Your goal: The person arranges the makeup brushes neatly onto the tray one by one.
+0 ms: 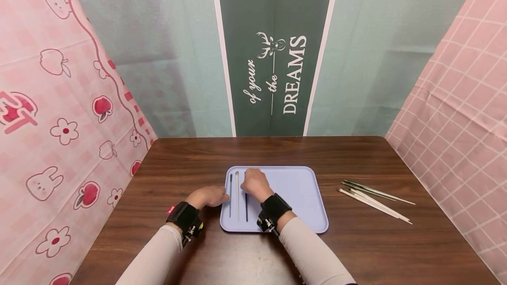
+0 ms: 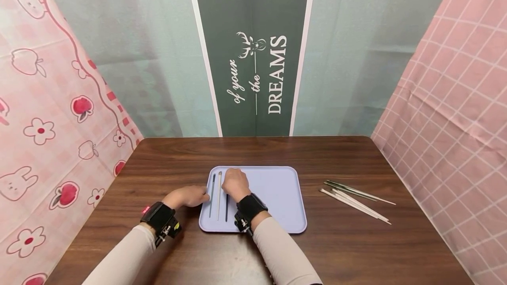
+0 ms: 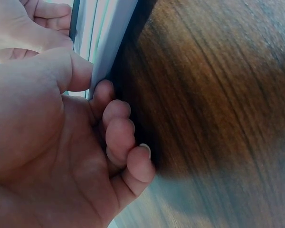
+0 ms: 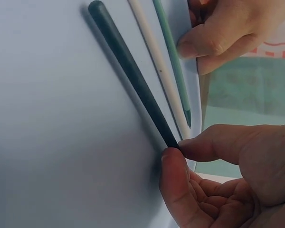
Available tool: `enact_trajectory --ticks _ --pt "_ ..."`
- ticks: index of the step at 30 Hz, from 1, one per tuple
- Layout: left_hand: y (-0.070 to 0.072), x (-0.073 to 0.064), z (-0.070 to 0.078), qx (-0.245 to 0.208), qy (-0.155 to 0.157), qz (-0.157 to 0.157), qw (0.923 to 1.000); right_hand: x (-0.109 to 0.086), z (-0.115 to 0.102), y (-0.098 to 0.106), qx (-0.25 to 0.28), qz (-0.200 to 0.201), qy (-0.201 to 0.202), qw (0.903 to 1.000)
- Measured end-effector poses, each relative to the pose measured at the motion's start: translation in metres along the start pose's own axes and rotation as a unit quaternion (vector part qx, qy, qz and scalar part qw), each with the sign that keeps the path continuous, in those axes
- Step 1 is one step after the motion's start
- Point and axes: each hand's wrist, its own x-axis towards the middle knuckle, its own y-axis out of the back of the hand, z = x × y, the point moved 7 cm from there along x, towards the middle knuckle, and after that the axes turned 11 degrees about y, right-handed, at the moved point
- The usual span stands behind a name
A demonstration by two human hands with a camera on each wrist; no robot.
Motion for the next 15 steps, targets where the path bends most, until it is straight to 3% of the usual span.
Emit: enact_trajectory --ticks 15 --pt "-0.0006 -0.0005 0.0006 -0.001 0.003 0.003 1.0 0.0001 -0.0042 -0.0026 -0.01 0.013 0.021 0.9997"
